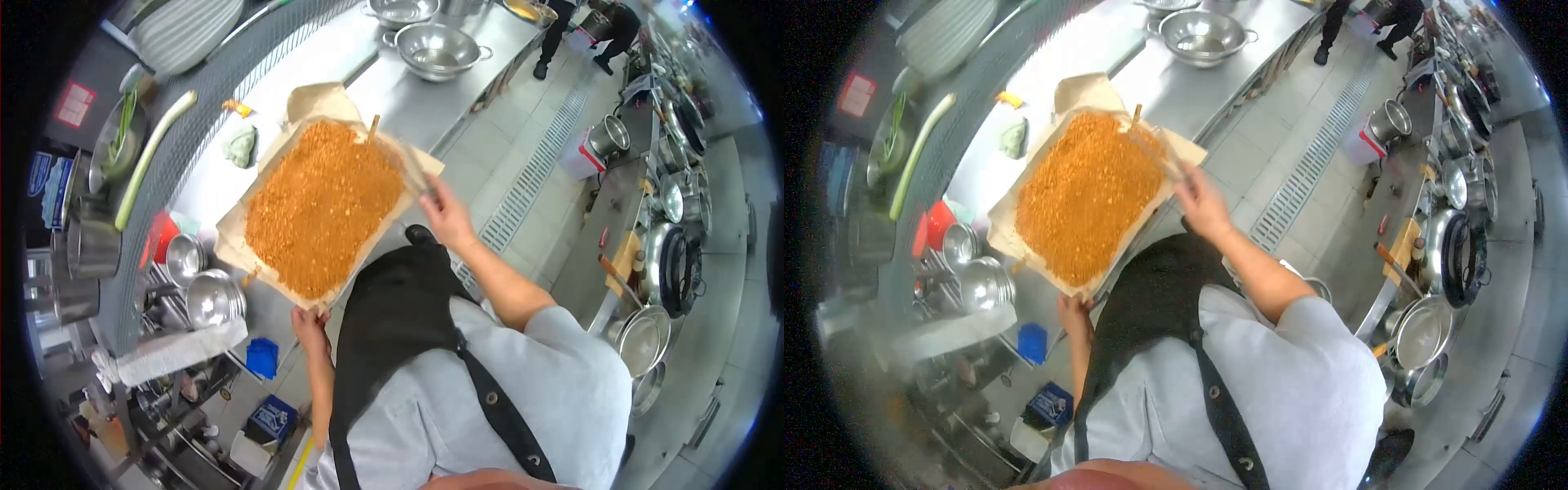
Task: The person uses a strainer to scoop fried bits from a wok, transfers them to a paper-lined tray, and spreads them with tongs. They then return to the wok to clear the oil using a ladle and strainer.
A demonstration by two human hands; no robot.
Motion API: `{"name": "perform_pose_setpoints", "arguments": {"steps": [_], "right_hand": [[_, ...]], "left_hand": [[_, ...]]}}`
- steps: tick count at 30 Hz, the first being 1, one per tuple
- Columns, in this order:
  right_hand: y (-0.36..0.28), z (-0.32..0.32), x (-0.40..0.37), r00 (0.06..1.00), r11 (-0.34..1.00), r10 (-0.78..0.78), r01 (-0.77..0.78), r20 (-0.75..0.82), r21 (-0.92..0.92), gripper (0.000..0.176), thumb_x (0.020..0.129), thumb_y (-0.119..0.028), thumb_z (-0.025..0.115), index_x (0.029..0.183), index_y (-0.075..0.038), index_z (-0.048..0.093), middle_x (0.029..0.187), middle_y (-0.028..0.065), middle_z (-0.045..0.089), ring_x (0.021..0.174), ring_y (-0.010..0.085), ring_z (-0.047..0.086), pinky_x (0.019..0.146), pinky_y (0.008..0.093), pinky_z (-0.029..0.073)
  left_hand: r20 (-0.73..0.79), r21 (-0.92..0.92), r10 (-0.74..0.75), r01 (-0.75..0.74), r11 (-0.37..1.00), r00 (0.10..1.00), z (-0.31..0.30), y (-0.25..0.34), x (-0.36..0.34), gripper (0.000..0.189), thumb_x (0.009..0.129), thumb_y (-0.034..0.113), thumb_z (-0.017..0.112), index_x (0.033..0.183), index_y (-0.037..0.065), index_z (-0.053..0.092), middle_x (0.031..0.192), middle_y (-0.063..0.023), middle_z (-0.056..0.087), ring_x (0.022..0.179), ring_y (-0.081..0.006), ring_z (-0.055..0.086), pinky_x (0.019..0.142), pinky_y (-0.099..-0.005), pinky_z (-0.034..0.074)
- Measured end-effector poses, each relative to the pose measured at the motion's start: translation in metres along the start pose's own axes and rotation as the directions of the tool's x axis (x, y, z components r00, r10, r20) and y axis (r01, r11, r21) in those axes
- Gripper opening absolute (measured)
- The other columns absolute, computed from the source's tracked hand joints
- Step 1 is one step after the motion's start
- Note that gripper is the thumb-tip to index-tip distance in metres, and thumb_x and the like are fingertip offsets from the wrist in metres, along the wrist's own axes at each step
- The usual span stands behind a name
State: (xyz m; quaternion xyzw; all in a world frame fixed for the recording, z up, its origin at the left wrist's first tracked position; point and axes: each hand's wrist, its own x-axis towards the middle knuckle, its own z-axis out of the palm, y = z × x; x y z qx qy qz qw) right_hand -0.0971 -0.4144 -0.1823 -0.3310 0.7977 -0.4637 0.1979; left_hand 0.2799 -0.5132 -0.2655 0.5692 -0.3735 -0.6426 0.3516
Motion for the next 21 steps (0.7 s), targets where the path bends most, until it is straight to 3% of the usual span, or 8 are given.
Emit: {"name": "perform_pose_setpoints", "arguments": {"steps": [1,3,7,9,15,18,19,21], "right_hand": [[-0.001,-0.025,0.035,0.996,0.997,0.076,-0.075,-0.046,0.037,0.051,0.099,-0.028,0.065,0.145,-0.008,0.051,0.117,0.0183,0.071,0.104,0.0286,0.069,0.089,0.0380,0.054],[0.030,-0.063,0.118,0.936,0.995,-0.102,0.104,-0.337,-0.012,0.049,0.096,-0.028,0.068,0.137,-0.003,0.058,0.111,0.0195,0.071,0.099,0.0270,0.069,0.087,0.0373,0.053],[0.051,-0.159,0.308,0.800,0.977,-0.207,0.141,-0.564,-0.157,0.049,0.089,-0.029,0.072,0.128,0.000,0.064,0.103,0.0191,0.072,0.092,0.0282,0.070,0.083,0.0396,0.054],[0.053,-0.198,0.407,0.824,0.986,-0.152,0.089,-0.547,-0.140,0.049,0.087,-0.029,0.073,0.127,-0.001,0.065,0.097,0.0179,0.073,0.090,0.0309,0.070,0.083,0.0405,0.054],[0.093,-0.252,0.675,0.902,0.894,-0.181,-0.015,-0.393,-0.448,0.045,0.082,-0.038,0.066,0.113,-0.006,0.075,0.110,0.0234,0.073,0.108,0.0398,0.069,0.095,0.0450,0.054],[0.103,-0.269,0.779,0.988,0.715,-0.109,0.000,-0.112,-0.699,0.046,0.079,-0.044,0.070,0.103,-0.005,0.078,0.100,0.0179,0.076,0.100,0.0341,0.072,0.091,0.0438,0.054],[0.108,-0.266,0.782,0.886,0.721,-0.372,0.086,-0.278,-0.688,0.050,0.080,-0.048,0.071,0.103,-0.004,0.077,0.102,0.0176,0.076,0.101,0.0355,0.071,0.091,0.0446,0.053],[0.095,-0.272,0.771,0.757,0.812,-0.507,0.259,-0.412,-0.523,0.056,0.082,-0.038,0.073,0.126,-0.004,0.069,0.119,0.0227,0.070,0.113,0.0386,0.066,0.096,0.0483,0.054]], "left_hand": [[0.005,-0.009,0.013,-0.013,1.000,1.000,0.005,-0.003,-0.001,0.020,0.094,0.005,0.057,0.114,0.006,0.056,0.106,-0.0061,0.063,0.084,-0.0160,0.064,0.070,-0.0319,0.058],[-0.082,-0.057,-0.011,0.006,0.998,0.997,0.008,-0.011,-0.007,0.026,0.094,0.008,0.058,0.119,0.007,0.057,0.110,-0.0061,0.063,0.086,-0.0160,0.064,0.071,-0.0303,0.057],[-0.275,-0.099,-0.045,0.018,0.995,0.960,0.035,-0.014,-0.014,0.031,0.097,0.027,0.057,0.124,0.010,0.058,0.118,-0.0051,0.064,0.105,-0.0193,0.062,0.083,-0.0379,0.053],[-0.498,-0.163,-0.053,-0.034,0.986,0.865,0.030,-0.051,0.000,0.038,0.099,0.033,0.052,0.128,0.009,0.058,0.126,-0.0058,0.064,0.114,-0.0228,0.061,0.087,-0.0404,0.051],[-0.588,-0.421,-0.231,-0.050,0.906,0.775,0.055,-0.066,0.007,0.045,0.103,0.033,0.045,0.136,0.004,0.055,0.136,-0.0119,0.061,0.123,-0.0292,0.059,0.101,-0.0447,0.052],[-0.617,-0.465,-0.229,-0.114,0.878,0.753,0.062,-0.073,0.000,0.044,0.105,0.031,0.042,0.137,0.003,0.054,0.136,-0.0141,0.061,0.125,-0.0301,0.059,0.106,-0.0467,0.050],[-0.661,-0.479,-0.269,-0.117,0.870,0.701,0.080,-0.063,0.000,0.044,0.106,0.030,0.043,0.138,0.002,0.054,0.137,-0.0147,0.060,0.125,-0.0300,0.059,0.106,-0.0455,0.051],[-0.665,-0.506,-0.286,-0.135,0.852,0.690,0.093,-0.061,-0.005,0.043,0.106,0.029,0.045,0.139,0.002,0.053,0.138,-0.0151,0.060,0.123,-0.0297,0.060,0.104,-0.0443,0.053]]}}
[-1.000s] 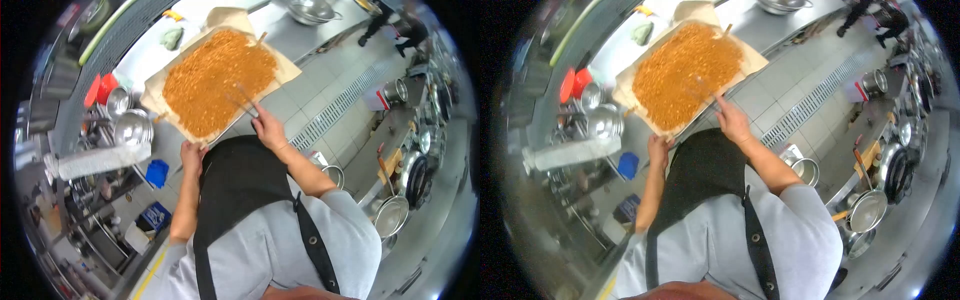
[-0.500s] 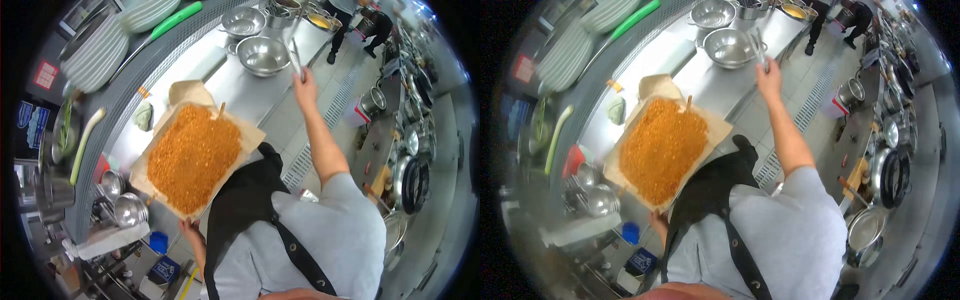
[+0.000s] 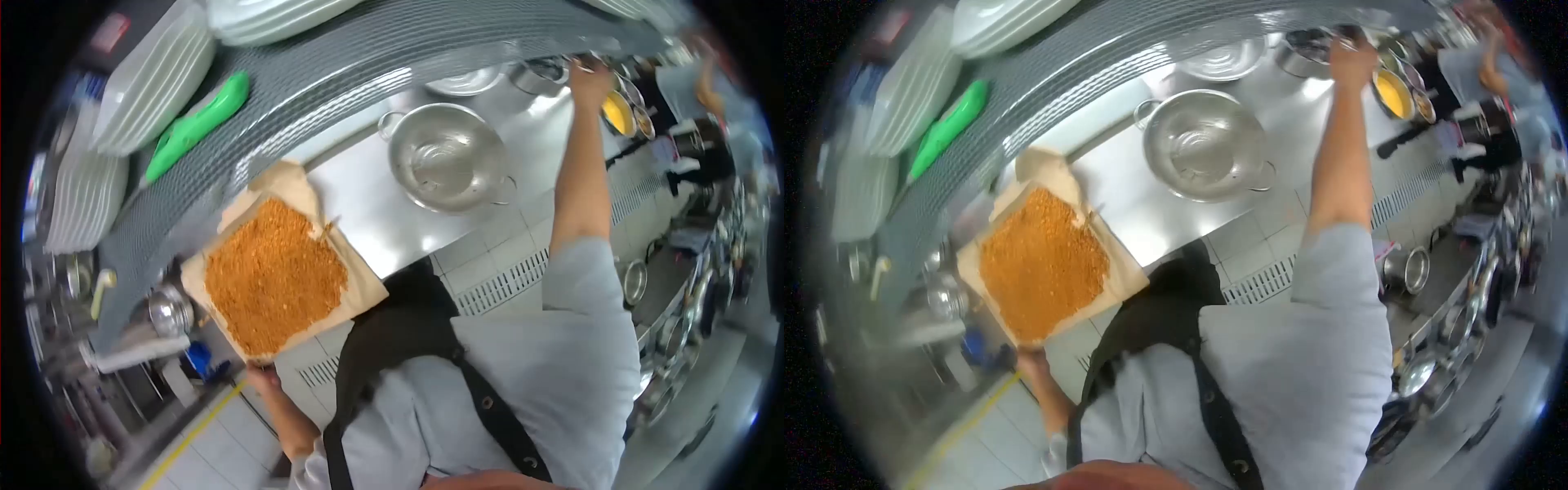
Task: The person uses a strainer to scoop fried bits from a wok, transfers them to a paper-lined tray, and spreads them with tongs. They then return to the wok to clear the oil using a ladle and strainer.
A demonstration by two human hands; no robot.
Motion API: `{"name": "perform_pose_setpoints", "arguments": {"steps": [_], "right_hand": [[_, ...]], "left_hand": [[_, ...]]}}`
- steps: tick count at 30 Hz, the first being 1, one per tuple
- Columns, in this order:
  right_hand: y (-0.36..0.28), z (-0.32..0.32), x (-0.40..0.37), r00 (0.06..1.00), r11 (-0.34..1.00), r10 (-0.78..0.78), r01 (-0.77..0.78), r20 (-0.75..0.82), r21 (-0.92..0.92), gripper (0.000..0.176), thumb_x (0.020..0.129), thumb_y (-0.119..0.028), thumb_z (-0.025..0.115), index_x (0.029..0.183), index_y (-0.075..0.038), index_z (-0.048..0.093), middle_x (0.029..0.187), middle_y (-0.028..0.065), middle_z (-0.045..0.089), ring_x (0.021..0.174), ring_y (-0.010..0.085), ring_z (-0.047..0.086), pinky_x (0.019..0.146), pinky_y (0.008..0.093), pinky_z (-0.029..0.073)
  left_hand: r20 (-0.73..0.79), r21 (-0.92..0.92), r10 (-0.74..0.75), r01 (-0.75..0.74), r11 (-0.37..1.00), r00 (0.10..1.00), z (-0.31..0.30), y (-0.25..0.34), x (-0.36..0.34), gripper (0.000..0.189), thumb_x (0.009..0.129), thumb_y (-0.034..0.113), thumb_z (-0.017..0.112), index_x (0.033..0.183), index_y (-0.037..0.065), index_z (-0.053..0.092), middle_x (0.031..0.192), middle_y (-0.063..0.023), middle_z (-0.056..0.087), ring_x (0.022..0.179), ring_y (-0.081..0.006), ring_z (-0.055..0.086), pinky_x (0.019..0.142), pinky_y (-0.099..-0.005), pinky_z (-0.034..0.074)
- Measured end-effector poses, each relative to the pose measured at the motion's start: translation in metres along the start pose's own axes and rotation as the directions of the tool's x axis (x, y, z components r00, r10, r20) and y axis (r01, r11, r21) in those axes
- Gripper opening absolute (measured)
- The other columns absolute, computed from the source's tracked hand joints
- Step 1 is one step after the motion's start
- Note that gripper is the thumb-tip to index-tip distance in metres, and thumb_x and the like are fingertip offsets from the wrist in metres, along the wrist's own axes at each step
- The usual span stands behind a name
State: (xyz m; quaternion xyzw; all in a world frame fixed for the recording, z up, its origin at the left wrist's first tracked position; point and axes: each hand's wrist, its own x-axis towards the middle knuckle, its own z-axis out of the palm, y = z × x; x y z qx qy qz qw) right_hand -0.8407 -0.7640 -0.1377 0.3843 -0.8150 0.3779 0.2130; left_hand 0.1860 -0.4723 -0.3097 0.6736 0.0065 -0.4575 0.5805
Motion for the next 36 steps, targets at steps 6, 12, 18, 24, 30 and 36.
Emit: {"name": "perform_pose_setpoints", "arguments": {"steps": [6,12,18,24,30,36], "right_hand": [[-0.192,-0.116,-0.227,0.703,0.526,-0.303,-0.439,0.643,0.728,0.029,0.102,-0.016,0.063,0.128,-0.003,0.064,0.103,0.0053,0.070,0.077,0.0101,0.060,0.070,0.0240,0.049],[-0.265,-0.122,-0.445,0.361,0.731,-0.529,-0.266,0.768,0.628,0.047,0.096,-0.019,0.068,0.137,0.000,0.057,0.125,0.0129,0.066,0.110,0.0216,0.065,0.091,0.0338,0.054],[-0.315,-0.065,-0.489,0.213,0.797,-0.278,-0.492,0.937,0.349,0.047,0.097,-0.026,0.064,0.130,0.008,0.059,0.117,0.0206,0.070,0.105,0.0288,0.067,0.094,0.0399,0.051],[-0.326,-0.069,-0.494,0.356,0.756,-0.148,-0.561,0.923,0.337,0.043,0.099,-0.029,0.061,0.122,0.007,0.064,0.106,0.0163,0.072,0.095,0.0242,0.067,0.084,0.0380,0.052],[-0.341,-0.052,-0.426,0.433,0.725,-0.105,-0.583,0.895,0.367,0.043,0.100,-0.031,0.059,0.122,0.005,0.065,0.104,0.0124,0.071,0.087,0.0218,0.064,0.080,0.0366,0.052],[-0.381,0.037,-0.309,0.446,0.901,-0.180,-0.283,0.877,0.328,0.040,0.100,-0.035,0.059,0.118,0.000,0.068,0.091,0.0151,0.071,0.089,0.0267,0.064,0.084,0.0412,0.049]], "left_hand": [[-0.070,-0.013,0.090,-0.091,0.996,0.993,-0.001,-0.027,-0.034,0.056,0.107,0.043,0.047,0.146,0.003,0.048,0.143,-0.0139,0.058,0.123,-0.0308,0.061,0.102,-0.0475,0.052],[-0.033,-0.112,0.081,-0.084,0.990,0.996,0.010,-0.026,-0.049,0.060,0.107,0.049,0.047,0.146,0.003,0.048,0.139,-0.0127,0.060,0.125,-0.0291,0.061,0.100,-0.0444,0.053],[0.203,-0.077,0.120,-0.106,0.991,0.972,0.003,-0.011,-0.080,0.046,0.106,0.026,0.055,0.143,-0.001,0.047,0.137,-0.0137,0.060,0.117,-0.0253,0.064,0.095,-0.0400,0.056],[0.343,-0.192,0.203,-0.142,0.971,0.917,0.006,0.001,-0.122,0.044,0.106,0.023,0.055,0.143,0.000,0.048,0.134,-0.0115,0.061,0.117,-0.0225,0.064,0.093,-0.0384,0.056],[0.425,-0.193,0.225,-0.155,0.969,0.877,0.065,0.054,-0.126,0.048,0.105,0.029,0.058,0.143,0.002,0.048,0.134,-0.0106,0.061,0.118,-0.0215,0.062,0.095,-0.0391,0.054],[0.560,-0.100,0.210,-0.187,0.977,0.802,0.218,0.070,-0.054,0.053,0.103,0.032,0.060,0.144,0.002,0.047,0.134,-0.0120,0.061,0.120,-0.0222,0.062,0.099,-0.0412,0.053]]}}
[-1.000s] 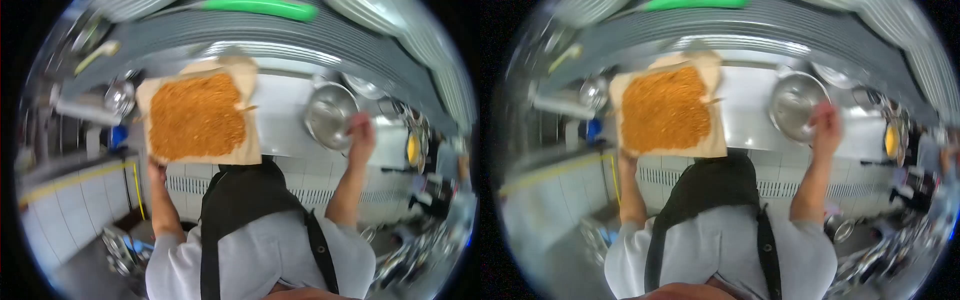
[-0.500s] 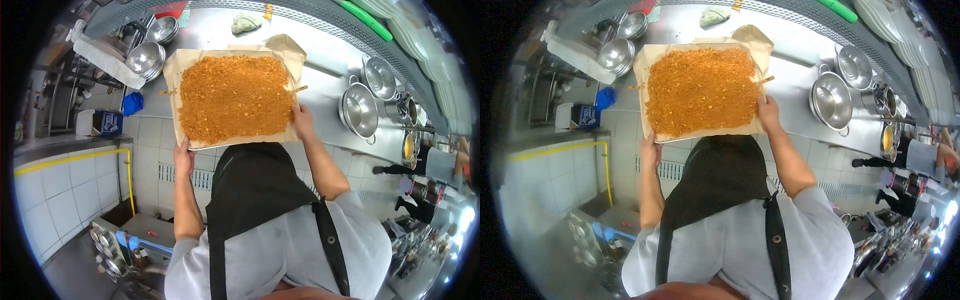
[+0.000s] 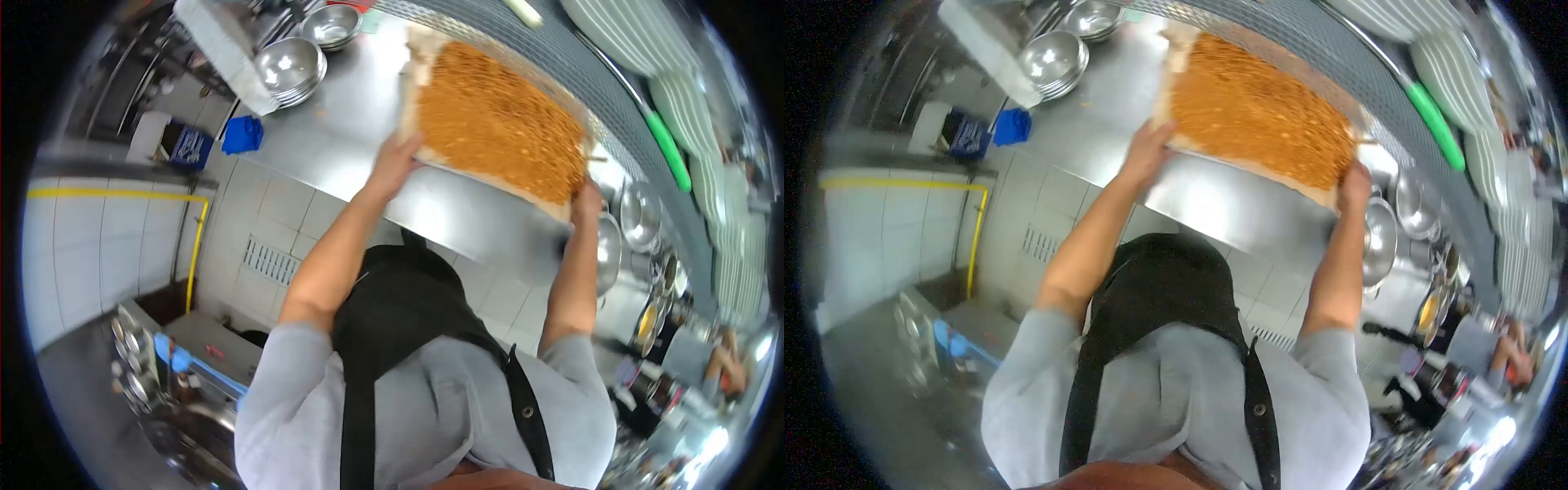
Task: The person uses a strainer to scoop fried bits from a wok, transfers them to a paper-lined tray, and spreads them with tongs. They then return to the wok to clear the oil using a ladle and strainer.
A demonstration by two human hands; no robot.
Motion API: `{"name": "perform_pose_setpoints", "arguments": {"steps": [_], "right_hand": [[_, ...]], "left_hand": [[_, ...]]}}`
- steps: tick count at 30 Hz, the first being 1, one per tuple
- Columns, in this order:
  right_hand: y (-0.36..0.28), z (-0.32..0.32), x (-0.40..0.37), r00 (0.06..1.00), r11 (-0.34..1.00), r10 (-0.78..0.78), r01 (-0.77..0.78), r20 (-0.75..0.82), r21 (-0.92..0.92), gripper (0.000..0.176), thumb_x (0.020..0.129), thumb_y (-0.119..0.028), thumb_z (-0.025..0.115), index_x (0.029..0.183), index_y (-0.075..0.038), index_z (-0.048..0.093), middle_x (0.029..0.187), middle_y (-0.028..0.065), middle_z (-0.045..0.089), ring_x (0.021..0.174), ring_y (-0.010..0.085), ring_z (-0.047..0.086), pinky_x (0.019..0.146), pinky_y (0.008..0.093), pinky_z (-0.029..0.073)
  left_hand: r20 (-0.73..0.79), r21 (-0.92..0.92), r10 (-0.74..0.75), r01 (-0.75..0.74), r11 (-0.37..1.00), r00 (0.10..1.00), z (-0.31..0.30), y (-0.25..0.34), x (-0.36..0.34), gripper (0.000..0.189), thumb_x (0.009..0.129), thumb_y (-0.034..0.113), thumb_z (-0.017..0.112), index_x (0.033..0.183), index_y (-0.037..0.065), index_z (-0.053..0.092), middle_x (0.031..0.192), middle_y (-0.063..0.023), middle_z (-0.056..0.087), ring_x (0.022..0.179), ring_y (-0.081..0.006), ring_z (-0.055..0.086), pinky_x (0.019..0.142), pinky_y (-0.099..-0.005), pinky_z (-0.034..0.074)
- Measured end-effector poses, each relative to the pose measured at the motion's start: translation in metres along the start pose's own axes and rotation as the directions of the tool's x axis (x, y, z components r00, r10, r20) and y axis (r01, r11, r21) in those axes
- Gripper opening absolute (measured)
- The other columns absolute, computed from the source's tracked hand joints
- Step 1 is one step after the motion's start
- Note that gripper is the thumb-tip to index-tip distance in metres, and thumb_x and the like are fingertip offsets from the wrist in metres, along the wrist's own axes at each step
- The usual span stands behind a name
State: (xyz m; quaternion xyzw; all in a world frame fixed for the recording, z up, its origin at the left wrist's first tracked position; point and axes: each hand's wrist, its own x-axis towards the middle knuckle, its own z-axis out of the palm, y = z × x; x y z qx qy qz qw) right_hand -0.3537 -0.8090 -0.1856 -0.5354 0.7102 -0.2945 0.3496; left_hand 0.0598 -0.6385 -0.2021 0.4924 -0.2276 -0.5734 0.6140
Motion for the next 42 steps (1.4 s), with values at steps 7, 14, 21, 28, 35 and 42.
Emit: {"name": "perform_pose_setpoints", "arguments": {"steps": [7,14,21,28,35,42], "right_hand": [[0.055,-0.044,0.142,0.883,0.015,-0.335,0.355,0.329,-0.935,0.029,0.096,-0.015,0.066,0.124,-0.007,0.068,0.114,0.0152,0.073,0.102,0.0266,0.069,0.087,0.0390,0.054],[0.029,-0.036,0.153,0.846,0.369,-0.534,0.224,-0.008,-0.902,0.031,0.096,-0.016,0.067,0.125,-0.006,0.068,0.118,0.0131,0.071,0.105,0.0258,0.069,0.090,0.0373,0.055],[-0.129,0.188,-0.039,0.662,0.807,-0.526,0.586,0.534,0.070,0.032,0.096,-0.014,0.067,0.127,-0.005,0.067,0.123,0.0107,0.069,0.111,0.0234,0.068,0.094,0.0354,0.056],[-0.191,0.450,-0.122,0.287,0.431,-0.847,0.864,0.448,0.262,0.035,0.093,-0.016,0.063,0.126,-0.004,0.066,0.130,0.0184,0.064,0.118,0.0362,0.062,0.104,0.0430,0.048],[-0.176,0.507,-0.198,0.211,0.420,-0.827,0.847,0.521,0.325,0.030,0.096,-0.015,0.058,0.120,-0.001,0.068,0.129,0.0192,0.065,0.123,0.0370,0.059,0.108,0.0434,0.046],[-0.162,0.440,-0.314,0.355,0.638,-0.763,0.550,0.540,0.539,0.019,0.090,-0.022,0.063,0.092,-0.006,0.073,0.103,0.0143,0.074,0.100,0.0339,0.069,0.094,0.0432,0.054]], "left_hand": [[0.034,-0.067,-0.033,0.036,0.997,0.999,0.092,-0.047,0.146,0.043,0.104,0.025,0.057,0.137,-0.001,0.051,0.119,-0.0148,0.066,0.103,-0.0230,0.068,0.081,-0.0372,0.062],[0.179,0.237,0.006,-0.049,0.970,0.984,0.083,-0.112,0.224,0.050,0.101,0.036,0.061,0.132,-0.003,0.054,0.114,-0.0179,0.068,0.099,-0.0246,0.071,0.078,-0.0387,0.061],[-0.374,0.633,0.470,-0.151,0.759,0.800,-0.041,-0.054,0.028,0.029,0.095,0.016,0.069,0.120,0.001,0.065,0.099,-0.0098,0.072,0.087,-0.0157,0.065,0.077,-0.0305,0.055],[-0.877,-0.156,-0.005,-0.275,0.948,0.480,-0.178,-0.061,-0.113,0.035,0.108,0.026,0.048,0.127,-0.002,0.059,0.117,-0.0127,0.067,0.106,-0.0225,0.064,0.096,-0.0369,0.053],[-0.686,-0.514,-0.068,-0.416,0.751,0.725,-0.231,-0.048,-0.062,0.053,0.111,0.032,0.036,0.148,-0.007,0.040,0.154,-0.0202,0.043,0.142,-0.0307,0.043,0.120,-0.0426,0.033],[-0.248,-0.755,0.014,-0.202,0.623,0.969,-0.275,-0.078,-0.079,0.044,0.105,0.028,0.042,0.136,-0.002,0.052,0.136,-0.0196,0.058,0.128,-0.0309,0.056,0.110,-0.0431,0.048]]}}
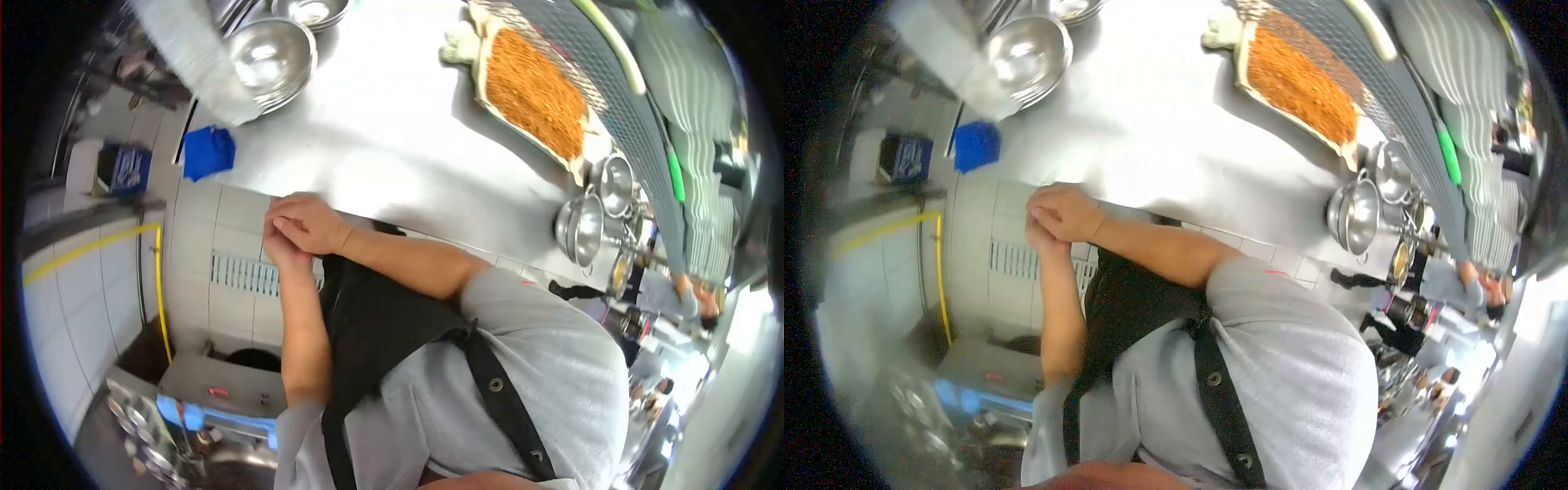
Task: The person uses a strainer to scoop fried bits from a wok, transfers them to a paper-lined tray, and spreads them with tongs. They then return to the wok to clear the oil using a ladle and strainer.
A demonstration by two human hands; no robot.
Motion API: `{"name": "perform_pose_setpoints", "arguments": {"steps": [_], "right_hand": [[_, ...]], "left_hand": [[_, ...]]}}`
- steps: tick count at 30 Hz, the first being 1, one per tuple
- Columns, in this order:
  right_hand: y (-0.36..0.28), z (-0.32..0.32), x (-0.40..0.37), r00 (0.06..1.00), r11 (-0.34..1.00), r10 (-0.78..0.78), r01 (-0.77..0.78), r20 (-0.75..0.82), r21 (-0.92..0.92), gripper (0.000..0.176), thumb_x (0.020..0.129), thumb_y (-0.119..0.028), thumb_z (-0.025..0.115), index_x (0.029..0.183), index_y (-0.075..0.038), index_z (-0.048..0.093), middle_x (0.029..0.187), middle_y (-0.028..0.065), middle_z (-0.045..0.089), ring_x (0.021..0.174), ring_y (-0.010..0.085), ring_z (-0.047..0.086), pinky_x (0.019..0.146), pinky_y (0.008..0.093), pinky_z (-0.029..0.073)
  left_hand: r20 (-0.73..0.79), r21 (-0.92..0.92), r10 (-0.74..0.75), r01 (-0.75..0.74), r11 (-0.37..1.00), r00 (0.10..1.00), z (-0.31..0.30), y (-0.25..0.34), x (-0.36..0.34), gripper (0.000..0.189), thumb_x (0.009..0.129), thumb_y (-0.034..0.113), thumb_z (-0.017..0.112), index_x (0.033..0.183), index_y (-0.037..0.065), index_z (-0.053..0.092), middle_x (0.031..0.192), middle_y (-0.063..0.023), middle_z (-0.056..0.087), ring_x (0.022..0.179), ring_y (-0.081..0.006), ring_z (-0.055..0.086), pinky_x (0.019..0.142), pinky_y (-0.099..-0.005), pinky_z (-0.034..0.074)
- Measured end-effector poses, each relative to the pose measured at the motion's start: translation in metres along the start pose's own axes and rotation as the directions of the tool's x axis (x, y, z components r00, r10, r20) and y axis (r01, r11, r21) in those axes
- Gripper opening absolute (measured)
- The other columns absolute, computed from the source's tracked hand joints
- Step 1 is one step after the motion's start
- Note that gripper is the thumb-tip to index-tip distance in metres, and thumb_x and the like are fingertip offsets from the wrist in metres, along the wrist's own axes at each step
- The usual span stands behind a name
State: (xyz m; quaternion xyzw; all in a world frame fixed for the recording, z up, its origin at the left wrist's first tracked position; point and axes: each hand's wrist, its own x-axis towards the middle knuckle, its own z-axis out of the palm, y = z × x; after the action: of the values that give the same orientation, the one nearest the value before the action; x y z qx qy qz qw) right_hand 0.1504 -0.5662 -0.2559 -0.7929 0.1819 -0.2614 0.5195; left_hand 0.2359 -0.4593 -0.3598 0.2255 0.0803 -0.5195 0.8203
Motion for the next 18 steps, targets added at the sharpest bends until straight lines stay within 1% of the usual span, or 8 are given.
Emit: {"name": "perform_pose_setpoints", "arguments": {"steps": [1,3,5,9,13,15,17,18], "right_hand": [[-0.003,-0.010,0.001,1.000,1.000,0.023,-0.023,-0.006,-0.002,0.018,0.091,-0.018,0.063,0.097,-0.005,0.074,0.103,0.0161,0.073,0.097,0.0348,0.068,0.090,0.0423,0.054],[0.007,-0.023,-0.006,0.992,0.996,0.088,-0.086,-0.086,0.027,0.016,0.094,-0.012,0.063,0.102,-0.003,0.074,0.100,0.0158,0.072,0.092,0.0308,0.068,0.085,0.0375,0.054],[-0.010,-0.069,-0.016,0.951,0.955,0.294,-0.287,-0.098,0.072,0.016,0.098,-0.013,0.063,0.104,-0.002,0.073,0.100,0.0119,0.073,0.091,0.0211,0.068,0.082,0.0329,0.054],[-0.002,-0.148,-0.083,0.861,0.867,0.470,-0.408,-0.195,0.288,0.023,0.102,-0.018,0.064,0.111,0.001,0.071,0.099,0.0059,0.072,0.091,0.0115,0.064,0.080,0.0289,0.054],[-0.006,-0.208,-0.150,0.776,0.795,0.586,-0.494,-0.234,0.353,0.026,0.100,-0.019,0.066,0.113,0.002,0.071,0.099,0.0093,0.073,0.087,0.0137,0.066,0.079,0.0277,0.054],[-0.016,-0.230,-0.170,0.769,0.803,0.579,-0.482,-0.271,0.350,0.025,0.100,-0.020,0.066,0.113,0.002,0.072,0.098,0.0082,0.073,0.086,0.0124,0.066,0.080,0.0274,0.053],[-0.012,-0.254,-0.186,0.806,0.868,0.496,-0.453,-0.323,0.202,0.026,0.102,-0.019,0.063,0.116,0.002,0.070,0.106,0.0101,0.072,0.092,0.0149,0.066,0.083,0.0289,0.054],[-0.025,-0.265,-0.182,0.836,0.905,0.411,-0.422,-0.364,0.054,0.029,0.102,-0.017,0.061,0.123,0.003,0.067,0.115,0.0128,0.070,0.102,0.0172,0.065,0.089,0.0310,0.053]], "left_hand": [[0.013,0.004,-0.021,0.021,1.000,1.000,0.012,-0.002,-0.001,0.044,0.105,0.028,0.042,0.136,-0.002,0.052,0.136,-0.0196,0.058,0.128,-0.0309,0.056,0.110,-0.0431,0.048],[-0.453,0.137,0.132,-0.078,0.988,0.882,0.036,0.003,-0.015,0.039,0.107,0.021,0.041,0.126,-0.010,0.056,0.132,-0.0238,0.060,0.128,-0.0324,0.057,0.114,-0.0420,0.046],[-0.458,0.167,0.166,-0.099,0.981,0.873,0.062,0.004,-0.022,0.038,0.107,0.017,0.041,0.128,-0.013,0.051,0.135,-0.0280,0.056,0.130,-0.0347,0.055,0.118,-0.0448,0.043],[-0.228,0.351,0.054,0.031,0.936,0.972,0.155,-0.045,-0.017,0.035,0.106,0.014,0.045,0.125,-0.013,0.055,0.131,-0.0277,0.059,0.128,-0.0385,0.057,0.115,-0.0450,0.045],[0.255,0.416,-0.120,0.003,0.909,0.959,0.270,-0.162,0.042,0.036,0.107,0.010,0.043,0.135,-0.011,0.050,0.138,-0.0245,0.057,0.129,-0.0322,0.057,0.112,-0.0408,0.048],[0.172,0.551,-0.268,0.133,0.824,0.948,0.334,-0.212,0.059,0.056,0.107,0.033,0.050,0.151,-0.001,0.040,0.147,-0.0205,0.050,0.136,-0.0316,0.048,0.119,-0.0427,0.032],[0.283,0.797,-0.377,0.003,0.605,0.882,0.336,-0.247,0.094,0.075,0.107,0.047,0.043,0.161,-0.001,0.020,0.159,-0.0253,0.034,0.147,-0.0290,0.033,0.122,-0.0355,0.023],[0.445,0.818,-0.153,-0.331,0.470,0.882,0.324,-0.264,0.094,0.079,0.106,0.049,0.044,0.161,-0.001,0.018,0.162,-0.0243,0.031,0.149,-0.0305,0.031,0.122,-0.0348,0.023]]}}
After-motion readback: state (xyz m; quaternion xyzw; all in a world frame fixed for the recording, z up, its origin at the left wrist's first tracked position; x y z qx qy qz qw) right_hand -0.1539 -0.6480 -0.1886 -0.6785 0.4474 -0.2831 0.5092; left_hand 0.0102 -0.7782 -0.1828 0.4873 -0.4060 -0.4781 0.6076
